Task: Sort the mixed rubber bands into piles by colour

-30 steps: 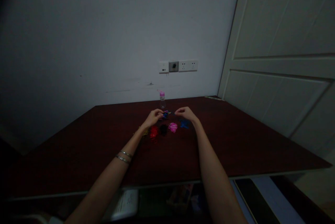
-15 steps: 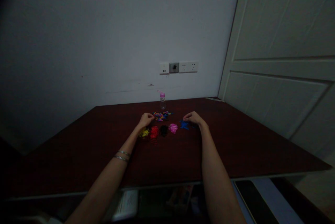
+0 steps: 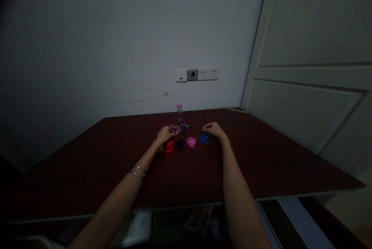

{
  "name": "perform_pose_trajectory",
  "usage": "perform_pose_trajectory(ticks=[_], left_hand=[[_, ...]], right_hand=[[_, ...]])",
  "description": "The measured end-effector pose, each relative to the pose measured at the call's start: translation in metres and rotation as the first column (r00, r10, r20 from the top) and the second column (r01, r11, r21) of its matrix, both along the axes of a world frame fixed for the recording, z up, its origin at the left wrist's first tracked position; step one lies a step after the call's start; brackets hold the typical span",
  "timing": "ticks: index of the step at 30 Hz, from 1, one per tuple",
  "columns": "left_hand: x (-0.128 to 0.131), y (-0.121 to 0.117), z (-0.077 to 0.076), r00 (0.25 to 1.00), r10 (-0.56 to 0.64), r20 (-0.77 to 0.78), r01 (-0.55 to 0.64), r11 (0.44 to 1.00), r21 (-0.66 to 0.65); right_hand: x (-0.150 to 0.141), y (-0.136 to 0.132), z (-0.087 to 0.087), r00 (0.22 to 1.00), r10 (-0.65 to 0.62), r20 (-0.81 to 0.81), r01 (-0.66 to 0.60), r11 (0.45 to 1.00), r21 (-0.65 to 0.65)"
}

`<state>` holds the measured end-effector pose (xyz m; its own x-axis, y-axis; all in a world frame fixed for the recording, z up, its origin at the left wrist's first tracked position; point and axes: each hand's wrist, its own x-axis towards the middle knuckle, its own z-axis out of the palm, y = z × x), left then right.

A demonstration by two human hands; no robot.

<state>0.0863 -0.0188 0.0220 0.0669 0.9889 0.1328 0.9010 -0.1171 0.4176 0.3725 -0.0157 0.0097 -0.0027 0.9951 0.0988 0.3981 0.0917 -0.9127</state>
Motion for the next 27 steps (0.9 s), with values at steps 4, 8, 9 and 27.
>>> perform_pose_trajectory(ticks=[4,8,9,27], left_hand=[[0.011,0.000,-0.001,0.997,0.031,-0.064,-0.029,0.999,0.027],[0.014,0.001,-0.002,0.993,0.044,-0.106,-0.039,0.998,0.040],[0.014,0.001,-0.003,0.993,0.047,-0.112,-0.043,0.998,0.042],[-0.002,0.002,-0.003,0.997,0.075,-0.004,-0.075,0.994,0.082]], right_hand=[[-0.001,-0.001,0.000,1.000,0.015,-0.023,-0.015,1.000,0.009],[-0.002,-0.001,0.003,0.999,-0.003,0.032,0.003,1.000,0.027],[-0.002,-0.001,0.003,0.999,-0.008,0.053,0.007,1.000,0.030],[-0.005,-0.004,0.006,0.999,-0.039,0.008,0.039,0.999,0.022]])
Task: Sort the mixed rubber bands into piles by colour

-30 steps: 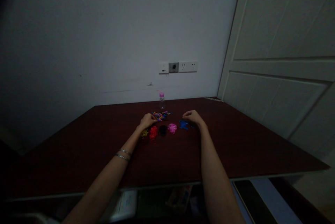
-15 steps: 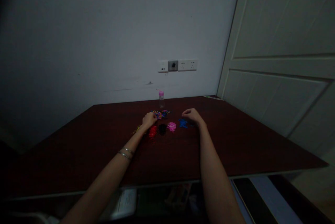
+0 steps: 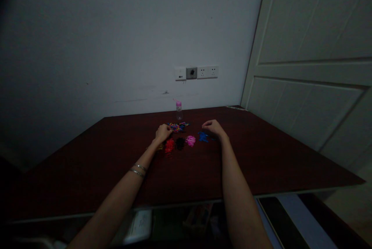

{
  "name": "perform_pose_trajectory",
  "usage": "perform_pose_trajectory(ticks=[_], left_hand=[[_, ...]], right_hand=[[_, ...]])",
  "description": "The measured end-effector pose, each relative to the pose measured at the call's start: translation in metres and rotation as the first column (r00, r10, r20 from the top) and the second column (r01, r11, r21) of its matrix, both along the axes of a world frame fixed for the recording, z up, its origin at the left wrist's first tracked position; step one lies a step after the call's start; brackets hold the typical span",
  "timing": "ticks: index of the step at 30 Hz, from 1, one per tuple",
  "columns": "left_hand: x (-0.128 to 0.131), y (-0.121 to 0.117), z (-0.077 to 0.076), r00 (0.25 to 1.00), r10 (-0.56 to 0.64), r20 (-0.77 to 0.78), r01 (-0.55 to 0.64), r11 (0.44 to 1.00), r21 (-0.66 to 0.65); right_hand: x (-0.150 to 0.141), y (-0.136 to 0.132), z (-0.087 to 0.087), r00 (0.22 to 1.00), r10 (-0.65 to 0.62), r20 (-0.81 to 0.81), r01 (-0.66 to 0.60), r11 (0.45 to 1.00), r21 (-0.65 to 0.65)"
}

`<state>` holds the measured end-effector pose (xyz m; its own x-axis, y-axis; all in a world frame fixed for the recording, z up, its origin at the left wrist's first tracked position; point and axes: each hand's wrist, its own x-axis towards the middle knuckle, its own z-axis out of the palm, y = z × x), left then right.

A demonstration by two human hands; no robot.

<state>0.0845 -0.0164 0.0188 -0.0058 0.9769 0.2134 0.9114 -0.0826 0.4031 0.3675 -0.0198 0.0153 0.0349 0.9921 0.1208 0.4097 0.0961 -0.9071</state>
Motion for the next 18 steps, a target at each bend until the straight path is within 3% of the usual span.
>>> perform_pose_trajectory(ticks=[10,15,18], left_hand=[[-0.006,0.003,0.005,0.989,-0.036,0.142,0.026,0.997,0.067],[0.010,-0.001,0.017,0.950,-0.200,0.238,0.179,0.978,0.107],[0.033,-0.006,0.023,0.931,-0.301,0.205,0.286,0.953,0.099]], right_hand=[[0.006,0.006,-0.004,0.999,-0.025,0.042,0.022,0.997,0.071],[0.012,0.011,-0.006,0.996,-0.078,0.037,0.072,0.990,0.125],[0.014,0.013,-0.006,0.988,-0.152,-0.010,0.151,0.976,0.154]])
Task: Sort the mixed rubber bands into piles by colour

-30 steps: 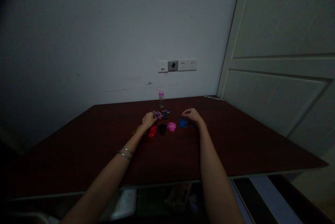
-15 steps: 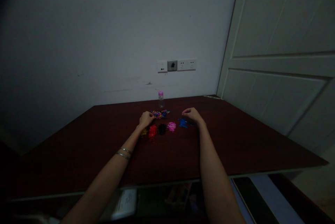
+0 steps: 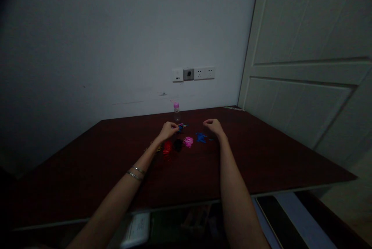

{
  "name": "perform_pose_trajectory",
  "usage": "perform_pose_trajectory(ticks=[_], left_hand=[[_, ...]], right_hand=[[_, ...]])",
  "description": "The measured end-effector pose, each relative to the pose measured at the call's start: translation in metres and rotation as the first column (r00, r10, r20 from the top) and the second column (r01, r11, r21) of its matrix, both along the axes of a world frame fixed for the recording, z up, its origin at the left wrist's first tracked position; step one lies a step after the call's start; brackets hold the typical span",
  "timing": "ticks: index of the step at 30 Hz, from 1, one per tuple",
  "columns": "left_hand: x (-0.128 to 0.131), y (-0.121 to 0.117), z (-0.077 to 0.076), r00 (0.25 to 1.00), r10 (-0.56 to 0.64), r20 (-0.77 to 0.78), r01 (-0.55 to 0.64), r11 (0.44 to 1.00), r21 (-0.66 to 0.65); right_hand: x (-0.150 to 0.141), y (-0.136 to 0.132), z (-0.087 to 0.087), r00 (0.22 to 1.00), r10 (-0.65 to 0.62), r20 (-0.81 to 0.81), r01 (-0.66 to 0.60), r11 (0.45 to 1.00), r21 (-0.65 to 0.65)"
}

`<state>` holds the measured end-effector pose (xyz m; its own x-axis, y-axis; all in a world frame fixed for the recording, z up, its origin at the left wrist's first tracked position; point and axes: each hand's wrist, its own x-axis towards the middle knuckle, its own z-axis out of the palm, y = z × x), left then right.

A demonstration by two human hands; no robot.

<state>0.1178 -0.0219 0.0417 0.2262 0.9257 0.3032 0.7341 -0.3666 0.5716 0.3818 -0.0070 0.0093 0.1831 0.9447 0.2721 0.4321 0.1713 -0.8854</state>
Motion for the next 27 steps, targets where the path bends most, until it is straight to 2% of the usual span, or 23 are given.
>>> perform_pose_trajectory(ticks=[4,6,9,13,21,24,27], left_hand=[[0.038,-0.003,-0.002,0.970,-0.210,-0.122,0.208,0.978,-0.030],[0.055,-0.004,-0.005,0.948,-0.276,-0.158,0.272,0.961,-0.048],[0.074,-0.005,-0.010,0.931,-0.297,-0.214,0.283,0.954,-0.093],[0.087,-0.009,-0.013,0.923,-0.288,-0.254,0.263,0.956,-0.129],[0.087,-0.007,-0.017,0.920,-0.330,-0.210,0.316,0.944,-0.098],[0.073,0.002,-0.012,0.923,-0.342,-0.176,0.336,0.940,-0.065],[0.046,0.014,-0.005,0.956,-0.248,-0.157,0.246,0.969,-0.035]], right_hand=[[0.002,0.002,0.001,0.997,-0.066,-0.036,0.069,0.994,0.084],[0.002,0.002,0.002,0.996,-0.071,-0.052,0.076,0.992,0.099],[0.002,0.002,0.003,0.996,-0.065,-0.056,0.070,0.993,0.090],[-0.001,-0.001,0.005,0.999,-0.049,-0.021,0.050,0.997,0.061],[-0.003,-0.005,0.011,0.999,-0.029,0.024,0.027,0.998,0.059],[-0.002,-0.005,0.009,0.999,-0.027,0.031,0.024,0.997,0.068],[-0.002,-0.004,0.007,0.998,-0.033,0.051,0.029,0.997,0.076]])
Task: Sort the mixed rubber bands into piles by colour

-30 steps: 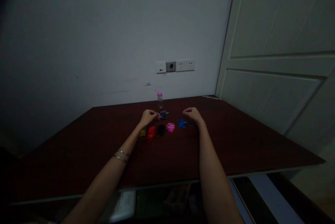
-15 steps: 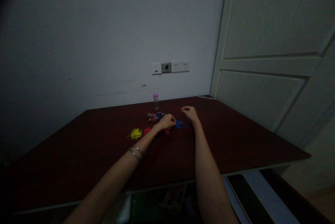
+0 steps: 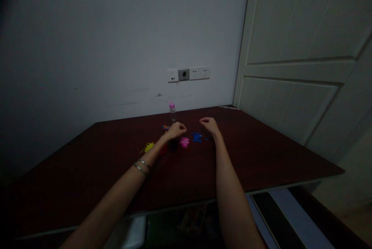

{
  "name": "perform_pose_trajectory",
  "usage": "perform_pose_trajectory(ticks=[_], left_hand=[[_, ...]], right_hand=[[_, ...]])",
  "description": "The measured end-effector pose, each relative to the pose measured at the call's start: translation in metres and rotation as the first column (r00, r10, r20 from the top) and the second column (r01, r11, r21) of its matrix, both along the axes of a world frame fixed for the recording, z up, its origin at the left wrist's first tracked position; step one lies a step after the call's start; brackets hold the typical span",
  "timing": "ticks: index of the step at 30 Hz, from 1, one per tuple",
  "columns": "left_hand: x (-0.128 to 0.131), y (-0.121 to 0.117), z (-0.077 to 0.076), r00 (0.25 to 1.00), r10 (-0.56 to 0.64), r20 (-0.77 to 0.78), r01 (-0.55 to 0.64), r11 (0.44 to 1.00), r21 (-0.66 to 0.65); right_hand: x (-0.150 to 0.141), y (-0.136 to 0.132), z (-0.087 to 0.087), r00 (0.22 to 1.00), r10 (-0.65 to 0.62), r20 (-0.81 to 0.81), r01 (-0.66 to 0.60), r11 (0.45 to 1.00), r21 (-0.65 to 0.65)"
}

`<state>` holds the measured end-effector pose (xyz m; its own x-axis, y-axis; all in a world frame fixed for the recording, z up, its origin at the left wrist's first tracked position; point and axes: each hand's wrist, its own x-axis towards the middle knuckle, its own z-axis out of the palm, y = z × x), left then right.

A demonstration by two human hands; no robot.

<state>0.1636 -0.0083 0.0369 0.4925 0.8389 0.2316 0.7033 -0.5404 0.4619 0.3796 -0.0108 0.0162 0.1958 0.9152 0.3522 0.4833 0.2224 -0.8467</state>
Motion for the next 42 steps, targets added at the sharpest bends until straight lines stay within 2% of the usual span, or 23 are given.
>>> perform_pose_trajectory(ticks=[4,8,12,16,23,30,42], left_hand=[[-0.051,0.018,0.002,0.976,0.213,0.038,-0.213,0.977,-0.013],[-0.106,0.033,-0.007,0.918,0.386,0.093,-0.384,0.922,-0.039],[-0.149,0.043,-0.019,0.854,0.505,0.127,-0.504,0.863,-0.041],[-0.176,0.045,-0.028,0.801,0.585,0.129,-0.584,0.810,-0.045],[-0.193,0.042,-0.041,0.815,0.566,0.123,-0.571,0.821,0.009],[-0.190,0.041,-0.041,0.798,0.594,0.101,-0.597,0.802,-0.007],[-0.189,0.041,-0.043,0.793,0.601,0.104,-0.604,0.797,-0.002]], right_hand=[[-0.010,0.002,0.000,0.996,0.018,0.083,-0.018,1.000,-0.002],[-0.036,0.001,0.002,0.960,0.102,0.261,-0.095,0.995,-0.040],[-0.063,-0.001,0.001,0.883,0.221,0.414,-0.199,0.975,-0.094],[-0.077,0.001,-0.003,0.822,0.279,0.497,-0.233,0.960,-0.155],[-0.089,0.003,-0.005,0.762,0.281,0.584,-0.190,0.958,-0.213],[-0.099,-0.002,-0.002,0.730,0.232,0.643,-0.120,0.969,-0.214],[-0.102,-0.005,-0.002,0.720,0.199,0.665,-0.076,0.975,-0.210]])
